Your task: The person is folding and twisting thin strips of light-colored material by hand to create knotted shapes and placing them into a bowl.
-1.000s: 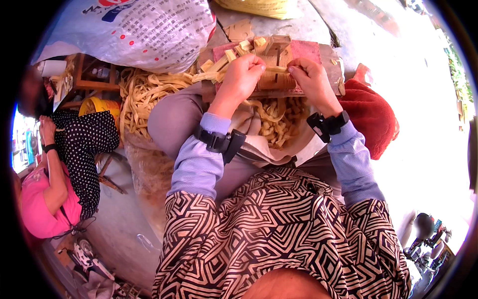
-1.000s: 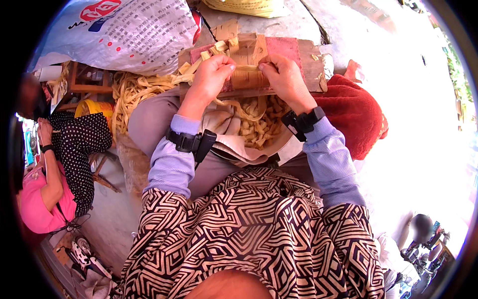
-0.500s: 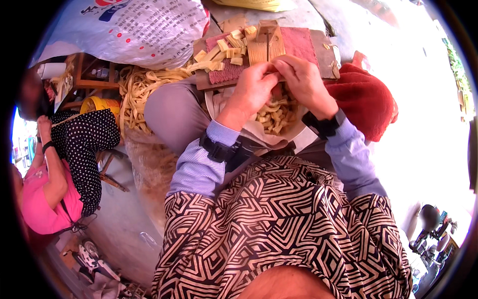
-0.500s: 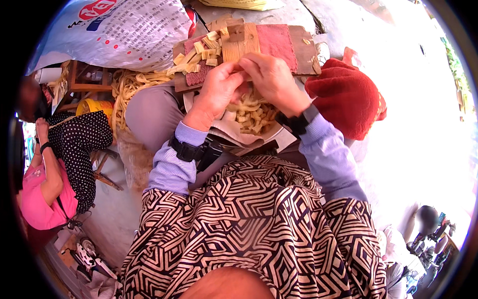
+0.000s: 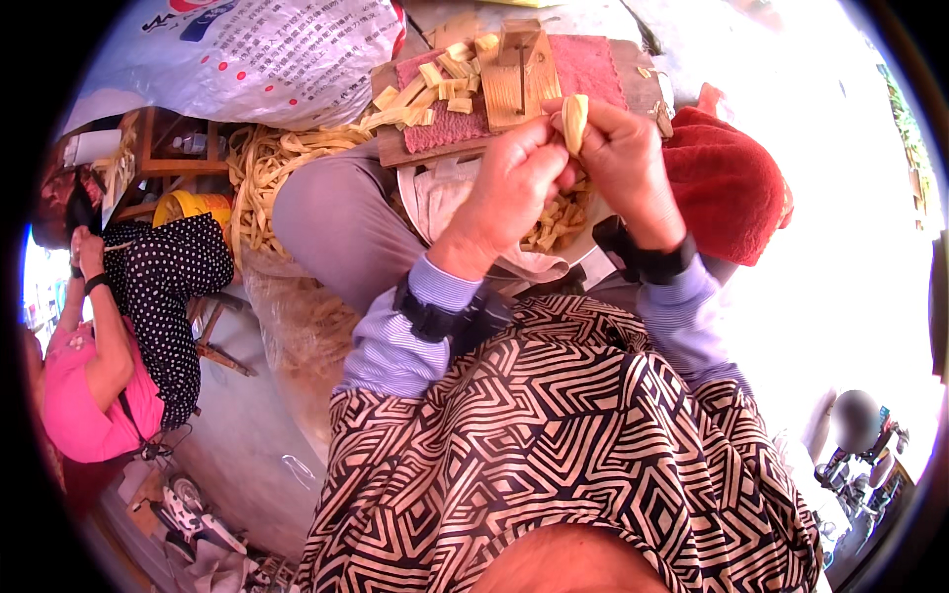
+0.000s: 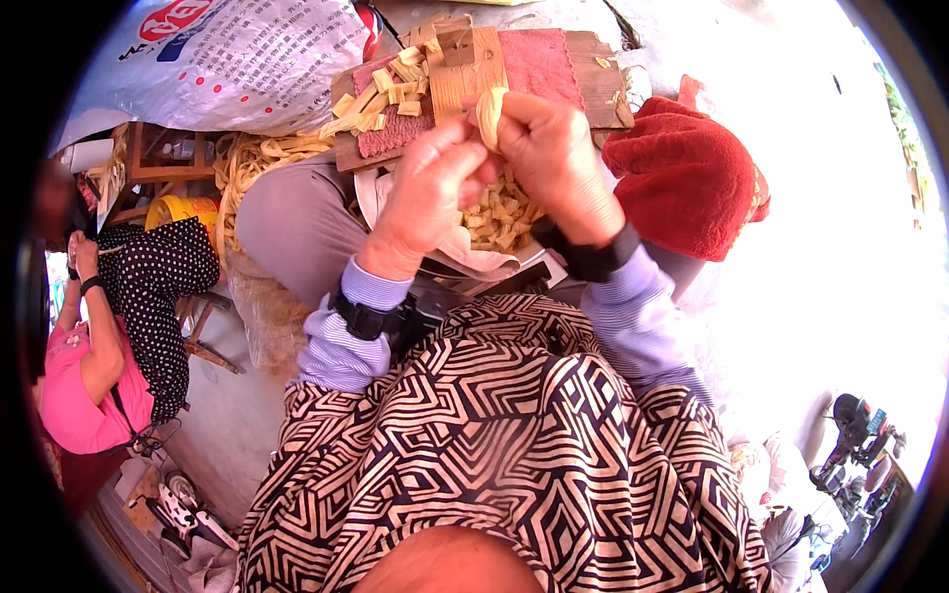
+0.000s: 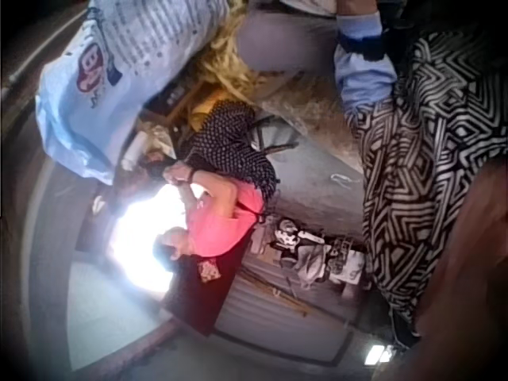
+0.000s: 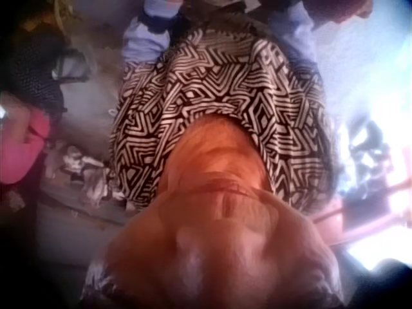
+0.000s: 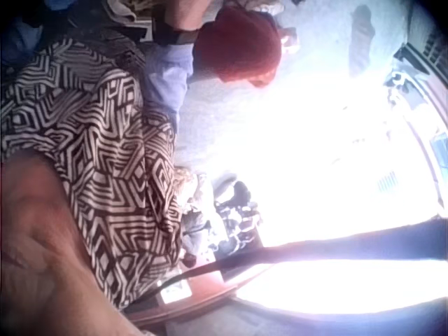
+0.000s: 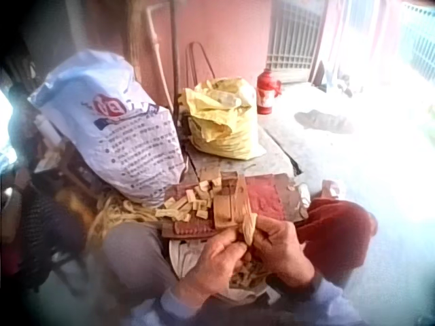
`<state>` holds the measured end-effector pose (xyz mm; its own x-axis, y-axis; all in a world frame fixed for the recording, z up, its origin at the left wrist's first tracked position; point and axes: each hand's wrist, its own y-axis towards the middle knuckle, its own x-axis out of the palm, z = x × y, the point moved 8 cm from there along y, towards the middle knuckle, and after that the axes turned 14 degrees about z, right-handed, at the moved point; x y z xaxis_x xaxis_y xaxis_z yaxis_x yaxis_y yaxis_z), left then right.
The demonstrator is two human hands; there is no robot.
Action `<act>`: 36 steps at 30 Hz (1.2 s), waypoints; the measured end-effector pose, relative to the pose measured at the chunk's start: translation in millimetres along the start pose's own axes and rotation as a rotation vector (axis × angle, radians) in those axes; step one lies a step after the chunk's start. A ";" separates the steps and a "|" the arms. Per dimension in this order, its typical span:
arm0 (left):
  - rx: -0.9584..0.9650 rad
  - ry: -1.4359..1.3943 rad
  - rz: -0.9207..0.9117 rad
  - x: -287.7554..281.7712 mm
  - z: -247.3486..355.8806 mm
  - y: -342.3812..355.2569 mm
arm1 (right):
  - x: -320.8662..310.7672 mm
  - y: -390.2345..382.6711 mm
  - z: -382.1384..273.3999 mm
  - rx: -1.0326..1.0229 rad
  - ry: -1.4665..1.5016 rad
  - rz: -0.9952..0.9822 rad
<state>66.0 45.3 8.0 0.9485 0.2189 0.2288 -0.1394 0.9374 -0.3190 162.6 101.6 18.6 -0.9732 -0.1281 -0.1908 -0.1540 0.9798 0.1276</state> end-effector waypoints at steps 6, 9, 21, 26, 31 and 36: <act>-0.174 -0.271 -0.168 3.0 -34.6 4.0 | -6.5 -13.1 -16.7 -0.298 -0.587 0.040; -0.242 -0.138 -0.194 -7.6 -54.4 11.6 | -7.2 -16.0 -21.7 -0.383 -0.556 0.045; 0.739 0.530 0.123 -6.0 -10.9 -17.6 | 27.8 -64.2 78.4 0.900 0.855 -0.349; 0.649 0.721 0.236 2.2 1.0 -10.5 | -2.6 -37.4 61.2 0.235 0.242 -0.003; 0.282 0.281 0.348 -23.5 -44.0 14.0 | -12.3 -36.8 12.4 -0.251 -0.110 0.156; -0.484 -0.238 0.079 -21.4 -91.5 -35.8 | -14.3 -51.2 6.4 -0.439 -0.233 0.107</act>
<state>76.8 -17.7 -69.7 0.8422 0.3914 0.3709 -0.0075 0.6963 -0.7177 185.4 54.3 8.5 -0.9311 0.0559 -0.3604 -0.1620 0.8219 0.5461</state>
